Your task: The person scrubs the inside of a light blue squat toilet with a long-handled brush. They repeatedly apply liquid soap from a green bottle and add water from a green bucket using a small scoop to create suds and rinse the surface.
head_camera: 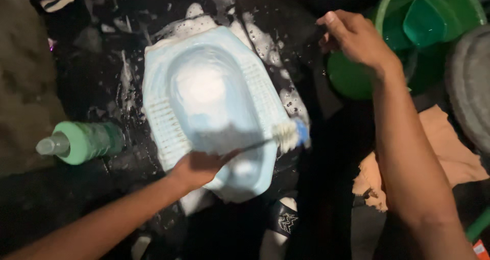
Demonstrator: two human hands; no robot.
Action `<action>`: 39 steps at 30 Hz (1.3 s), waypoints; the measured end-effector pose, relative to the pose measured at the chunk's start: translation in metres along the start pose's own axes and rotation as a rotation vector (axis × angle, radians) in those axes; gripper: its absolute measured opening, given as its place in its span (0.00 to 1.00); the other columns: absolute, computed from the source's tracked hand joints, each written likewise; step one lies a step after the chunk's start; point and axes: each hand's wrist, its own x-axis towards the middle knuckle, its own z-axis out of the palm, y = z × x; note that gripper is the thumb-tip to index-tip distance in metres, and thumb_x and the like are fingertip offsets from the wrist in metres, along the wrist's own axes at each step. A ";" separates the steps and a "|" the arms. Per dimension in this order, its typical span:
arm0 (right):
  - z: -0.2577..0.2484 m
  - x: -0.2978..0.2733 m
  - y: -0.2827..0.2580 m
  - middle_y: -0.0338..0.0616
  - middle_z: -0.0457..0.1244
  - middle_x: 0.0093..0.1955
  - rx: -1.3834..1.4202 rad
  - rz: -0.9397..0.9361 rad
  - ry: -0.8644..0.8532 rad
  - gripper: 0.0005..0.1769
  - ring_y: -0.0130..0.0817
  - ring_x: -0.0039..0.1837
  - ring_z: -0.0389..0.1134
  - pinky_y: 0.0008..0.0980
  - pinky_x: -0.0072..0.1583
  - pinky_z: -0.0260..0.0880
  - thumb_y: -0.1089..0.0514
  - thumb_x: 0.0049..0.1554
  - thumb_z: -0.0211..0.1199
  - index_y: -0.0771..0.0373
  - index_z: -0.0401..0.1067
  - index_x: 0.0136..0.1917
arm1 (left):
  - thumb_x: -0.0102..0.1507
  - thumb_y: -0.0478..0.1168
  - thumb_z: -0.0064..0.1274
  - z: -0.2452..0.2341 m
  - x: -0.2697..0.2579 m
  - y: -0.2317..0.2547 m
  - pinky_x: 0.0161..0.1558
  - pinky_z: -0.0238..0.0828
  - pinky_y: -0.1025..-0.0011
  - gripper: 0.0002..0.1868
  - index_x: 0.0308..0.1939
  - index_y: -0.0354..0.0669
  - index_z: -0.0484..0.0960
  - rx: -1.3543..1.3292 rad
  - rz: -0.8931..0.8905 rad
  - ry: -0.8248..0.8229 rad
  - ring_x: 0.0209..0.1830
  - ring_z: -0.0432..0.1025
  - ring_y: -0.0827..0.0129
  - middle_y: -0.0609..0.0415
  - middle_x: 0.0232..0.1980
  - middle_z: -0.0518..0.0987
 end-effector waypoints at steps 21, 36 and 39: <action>0.019 0.003 0.023 0.58 0.70 0.51 -0.488 -0.085 0.102 0.32 0.57 0.55 0.71 0.51 0.55 0.70 0.34 0.67 0.52 0.66 0.75 0.60 | 0.60 0.29 0.41 -0.052 0.027 -0.029 0.37 0.76 0.48 0.44 0.81 0.39 0.48 -0.424 -0.403 0.167 0.29 0.77 0.42 0.33 0.32 0.81; 0.301 -0.006 0.005 0.55 0.70 0.48 0.324 0.413 -0.212 0.30 0.41 0.47 0.76 0.45 0.46 0.78 0.40 0.64 0.53 0.71 0.62 0.62 | 0.57 0.28 0.45 0.040 0.072 0.018 0.46 0.73 0.47 0.22 0.55 0.20 0.72 -0.752 -0.153 0.712 0.45 0.75 0.33 0.24 0.44 0.78; 0.335 -0.013 0.016 0.57 0.67 0.40 0.397 0.426 -0.067 0.22 0.44 0.38 0.73 0.46 0.39 0.77 0.47 0.65 0.53 0.73 0.65 0.54 | 0.62 0.34 0.46 0.035 0.045 -0.014 0.48 0.73 0.48 0.11 0.39 0.33 0.84 -0.561 0.077 0.249 0.45 0.77 0.40 0.34 0.41 0.81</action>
